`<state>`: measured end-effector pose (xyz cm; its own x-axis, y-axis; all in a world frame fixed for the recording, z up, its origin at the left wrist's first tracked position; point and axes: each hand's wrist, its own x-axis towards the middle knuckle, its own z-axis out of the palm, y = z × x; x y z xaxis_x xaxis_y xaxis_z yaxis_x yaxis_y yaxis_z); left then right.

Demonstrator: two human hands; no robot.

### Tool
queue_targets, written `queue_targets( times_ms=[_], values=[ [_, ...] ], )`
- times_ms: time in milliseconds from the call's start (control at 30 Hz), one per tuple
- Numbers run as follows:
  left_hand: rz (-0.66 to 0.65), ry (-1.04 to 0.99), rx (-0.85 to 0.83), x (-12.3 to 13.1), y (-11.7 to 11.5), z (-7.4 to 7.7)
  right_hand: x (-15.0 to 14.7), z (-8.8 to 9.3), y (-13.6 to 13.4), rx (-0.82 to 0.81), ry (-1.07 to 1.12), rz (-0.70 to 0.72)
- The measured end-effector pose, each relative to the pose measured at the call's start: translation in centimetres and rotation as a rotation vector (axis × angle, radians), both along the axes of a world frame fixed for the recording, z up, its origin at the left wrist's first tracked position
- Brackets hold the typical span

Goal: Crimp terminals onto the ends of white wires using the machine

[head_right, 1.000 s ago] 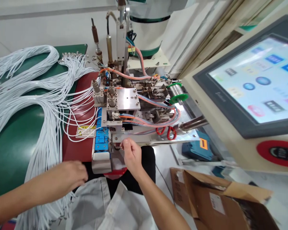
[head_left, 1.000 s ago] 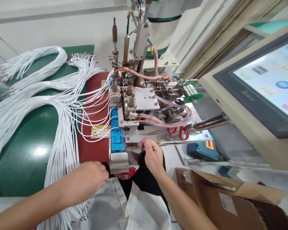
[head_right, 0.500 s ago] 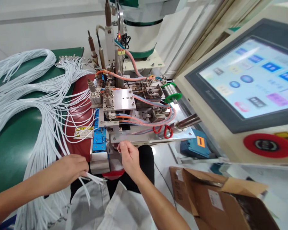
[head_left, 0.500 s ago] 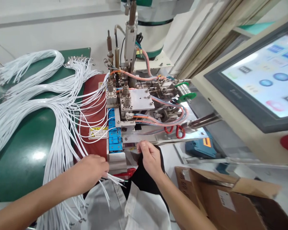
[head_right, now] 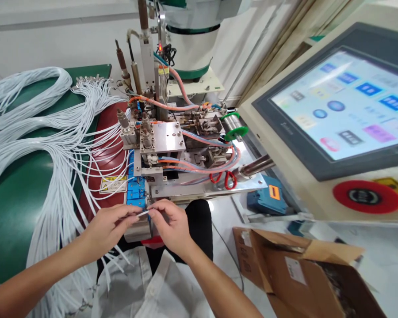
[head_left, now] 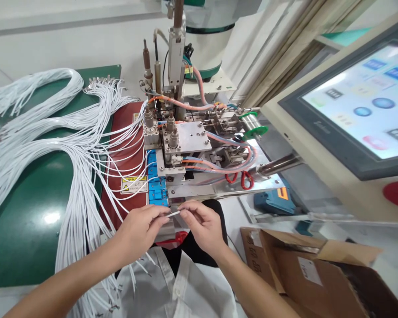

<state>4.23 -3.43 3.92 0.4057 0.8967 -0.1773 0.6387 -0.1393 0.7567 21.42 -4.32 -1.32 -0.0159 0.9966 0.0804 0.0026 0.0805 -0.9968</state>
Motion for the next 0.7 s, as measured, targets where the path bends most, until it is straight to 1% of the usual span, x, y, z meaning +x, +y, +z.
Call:
queue_targets(
  times_ms=[67, 167, 200, 267, 333, 367, 433, 500, 533, 600, 667, 700],
  values=[
    [0.088, -0.112, -0.073, 0.8, -0.1, -0.6, -0.6, 0.4, 0.3, -0.056, 0.066, -0.002],
    [0.222, -0.31, -0.237, 1.6, -0.1, -1.3, -1.4, 0.5, 0.8, -0.272, 0.321, 0.04],
    [0.237, -0.365, -0.279, 1.6, 0.0, -1.4, -1.6, 0.5, 1.0, -0.349, 0.407, 0.085],
    [0.211, -0.43, -0.333, 1.6, 0.1, -1.5, -1.8, 0.4, 1.2, -0.462, 0.515, 0.198],
    [0.167, -0.444, -0.354, 1.3, 0.2, -1.5, -1.8, 0.5, 1.4, -0.501, 0.504, 0.262],
    [0.163, -0.445, -0.359, 1.1, 0.3, -1.4, -1.6, 0.6, 1.4, -0.489, 0.459, 0.25],
    [0.192, -0.455, -0.363, 0.9, 0.4, -1.2, -1.3, 0.8, 1.4, -0.408, 0.33, 0.144],
    [0.234, -0.469, -0.359, 0.9, 0.6, -1.1, -0.9, 1.1, 1.4, -0.266, 0.19, 0.013],
    [0.247, -0.469, -0.355, 0.9, 0.7, -1.0, -0.7, 1.3, 1.5, -0.192, 0.129, -0.021],
    [0.247, -0.452, -0.359, 1.0, 0.8, -1.0, -0.5, 1.5, 1.6, -0.075, 0.038, -0.008],
    [0.245, -0.429, -0.384, 1.0, 1.0, -1.0, -0.6, 1.7, 1.7, -0.017, -0.018, 0.055],
    [0.252, -0.42, -0.397, 1.0, 1.0, -1.0, -0.7, 1.8, 1.7, 0.0, -0.04, 0.066]
  ],
)
